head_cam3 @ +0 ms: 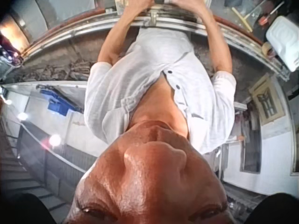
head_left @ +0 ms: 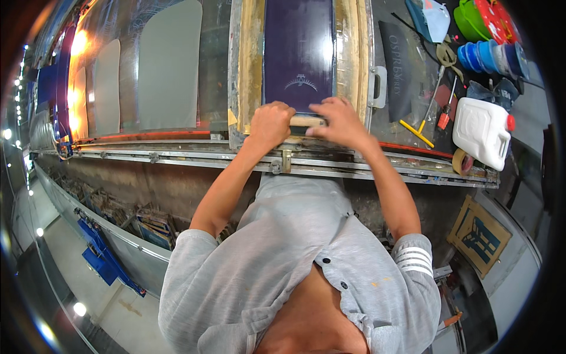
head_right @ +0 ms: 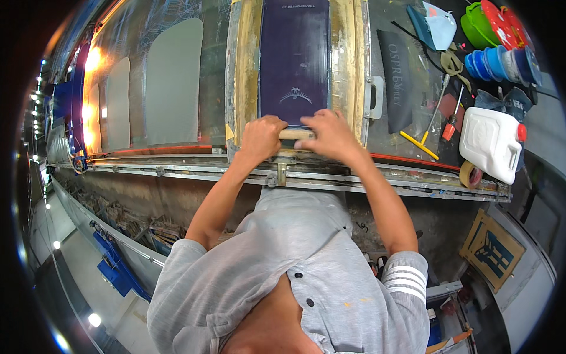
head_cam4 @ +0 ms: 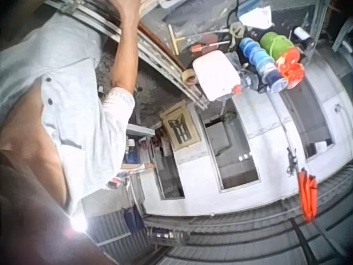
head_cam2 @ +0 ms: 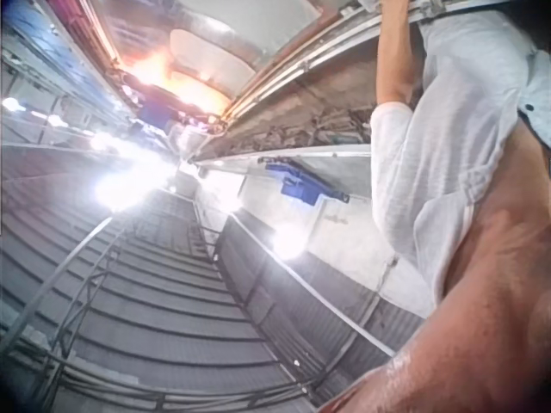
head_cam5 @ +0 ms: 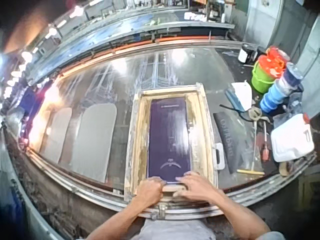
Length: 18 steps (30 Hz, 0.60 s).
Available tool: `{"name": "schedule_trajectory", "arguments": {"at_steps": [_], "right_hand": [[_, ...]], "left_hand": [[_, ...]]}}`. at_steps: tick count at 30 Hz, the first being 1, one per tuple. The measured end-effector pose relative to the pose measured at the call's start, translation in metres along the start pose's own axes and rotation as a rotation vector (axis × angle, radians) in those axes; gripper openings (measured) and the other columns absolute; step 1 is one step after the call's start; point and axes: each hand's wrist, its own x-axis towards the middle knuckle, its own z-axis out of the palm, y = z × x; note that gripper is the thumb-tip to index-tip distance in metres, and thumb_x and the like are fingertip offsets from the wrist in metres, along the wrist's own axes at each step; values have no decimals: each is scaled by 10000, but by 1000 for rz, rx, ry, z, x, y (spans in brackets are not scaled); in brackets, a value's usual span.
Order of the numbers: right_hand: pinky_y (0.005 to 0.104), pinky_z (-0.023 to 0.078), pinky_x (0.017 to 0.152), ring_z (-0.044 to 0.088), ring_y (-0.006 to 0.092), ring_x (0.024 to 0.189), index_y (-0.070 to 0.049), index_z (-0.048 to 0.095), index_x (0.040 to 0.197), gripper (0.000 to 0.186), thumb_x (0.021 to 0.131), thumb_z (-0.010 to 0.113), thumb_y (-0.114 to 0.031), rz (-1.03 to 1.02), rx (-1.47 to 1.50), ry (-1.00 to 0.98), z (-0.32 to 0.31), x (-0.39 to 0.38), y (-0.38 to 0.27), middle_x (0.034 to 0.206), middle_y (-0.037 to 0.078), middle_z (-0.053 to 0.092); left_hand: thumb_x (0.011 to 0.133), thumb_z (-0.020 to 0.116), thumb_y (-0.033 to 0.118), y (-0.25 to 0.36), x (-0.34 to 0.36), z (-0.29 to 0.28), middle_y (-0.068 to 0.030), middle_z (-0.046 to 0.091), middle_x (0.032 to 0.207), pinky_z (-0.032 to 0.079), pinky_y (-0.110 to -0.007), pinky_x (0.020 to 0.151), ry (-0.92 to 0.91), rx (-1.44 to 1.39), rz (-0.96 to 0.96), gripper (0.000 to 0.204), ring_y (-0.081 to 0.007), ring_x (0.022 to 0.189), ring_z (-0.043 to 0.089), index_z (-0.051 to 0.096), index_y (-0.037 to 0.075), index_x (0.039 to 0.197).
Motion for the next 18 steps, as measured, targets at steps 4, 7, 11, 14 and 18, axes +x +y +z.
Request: {"name": "schedule_trajectory", "arguments": {"at_steps": [4, 7, 11, 14, 18], "right_hand": [[452, 437, 1048, 575, 341, 1197, -18, 684, 1226, 539, 856, 758, -404, 177, -159, 528, -31, 21, 92, 1225, 203, 665], [457, 473, 988, 625, 389, 1158, -34, 689, 1228, 499, 903, 676, -411, 606, -140, 544, -39, 28, 139, 1220, 240, 678], [466, 501, 921, 669, 429, 1049, -54, 719, 1171, 420, 935, 595, -378, 781, 248, 458, -26, 35, 175, 1096, 241, 719], [475, 515, 881, 685, 432, 999, -43, 735, 1119, 386, 937, 575, -343, 766, 132, 469, -24, 42, 164, 1030, 231, 733], [467, 531, 842, 695, 429, 960, -23, 747, 1059, 353, 935, 579, -308, 592, -12, 604, -33, 46, 155, 988, 230, 734]], "left_hand": [[673, 673, -1, 5, 3, -4, -79, 708, 900, 503, -437, 800, 57, 145, 53, 302, -274, 928, 683, 747, 66, 958], [677, 685, 26, 6, 2, 9, -90, 700, 820, 469, -424, 801, 129, 116, 62, 131, -280, 854, 680, 709, 76, 796], [668, 678, 22, 3, 2, 19, -91, 700, 805, 482, -424, 766, 56, 53, 37, 133, -286, 827, 686, 707, 79, 784], [664, 674, 22, 3, -4, 18, -95, 708, 819, 505, -435, 748, 53, 31, 13, 167, -295, 814, 694, 719, 77, 814], [655, 674, 24, 6, -10, 7, -105, 719, 848, 536, -455, 753, 44, -37, -32, 204, -314, 826, 703, 726, 71, 846]]}}
